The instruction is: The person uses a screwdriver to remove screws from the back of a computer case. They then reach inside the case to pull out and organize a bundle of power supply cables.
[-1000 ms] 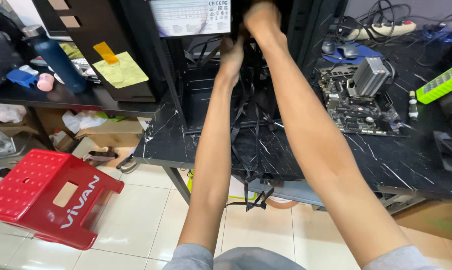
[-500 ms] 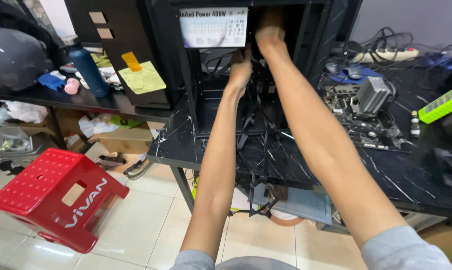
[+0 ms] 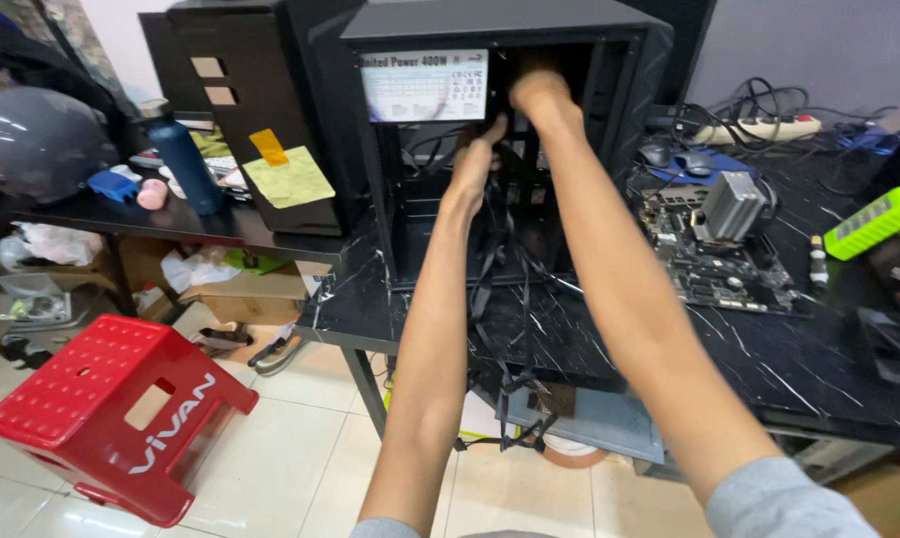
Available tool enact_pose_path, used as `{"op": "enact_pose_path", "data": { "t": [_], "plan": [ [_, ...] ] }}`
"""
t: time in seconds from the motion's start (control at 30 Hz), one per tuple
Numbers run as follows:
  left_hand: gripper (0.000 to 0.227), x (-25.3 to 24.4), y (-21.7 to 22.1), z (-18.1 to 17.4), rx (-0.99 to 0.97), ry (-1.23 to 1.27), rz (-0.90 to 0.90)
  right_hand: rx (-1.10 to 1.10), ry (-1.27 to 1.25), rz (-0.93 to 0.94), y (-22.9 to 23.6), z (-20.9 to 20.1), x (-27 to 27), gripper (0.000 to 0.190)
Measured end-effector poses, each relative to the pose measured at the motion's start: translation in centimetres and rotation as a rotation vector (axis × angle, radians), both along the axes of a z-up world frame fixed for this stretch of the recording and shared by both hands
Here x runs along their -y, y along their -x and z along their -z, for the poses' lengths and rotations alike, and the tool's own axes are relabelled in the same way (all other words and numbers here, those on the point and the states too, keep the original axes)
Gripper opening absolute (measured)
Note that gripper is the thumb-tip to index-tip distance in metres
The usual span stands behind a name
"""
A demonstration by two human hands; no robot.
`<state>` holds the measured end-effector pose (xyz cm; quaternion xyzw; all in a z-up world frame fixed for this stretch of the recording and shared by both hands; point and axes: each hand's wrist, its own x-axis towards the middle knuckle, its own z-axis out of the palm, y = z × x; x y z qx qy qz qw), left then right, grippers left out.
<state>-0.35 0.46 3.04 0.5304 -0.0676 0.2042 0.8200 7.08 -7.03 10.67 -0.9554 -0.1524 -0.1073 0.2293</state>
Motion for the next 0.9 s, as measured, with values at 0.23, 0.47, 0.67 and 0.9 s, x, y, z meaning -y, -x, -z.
{"op": "enact_pose_path", "data": {
  "t": [0.23, 0.47, 0.67, 0.9],
  "plan": [
    [0.03, 0.0, 0.6, -0.3, 0.003, -0.03, -0.048, 0.739, -0.085, 0.127, 3.7, 6.7, 0.9, 0.037],
    [0.013, -0.9, 0.9, -0.4, 0.081, -0.006, 0.119, 0.746, 0.113, 0.254, 2.1, 4.2, 0.1, 0.044],
    [0.021, -1.7, 1.1, -0.4, 0.106, 0.106, 0.309, 0.463, 0.304, 0.144, 1.5, -1.6, -2.7, 0.024],
    [0.034, -0.6, 0.5, -0.9, -0.082, 0.014, 0.03, 0.01, 0.442, 0.137, 2.8, 0.7, -0.4, 0.033]
  ]
}}
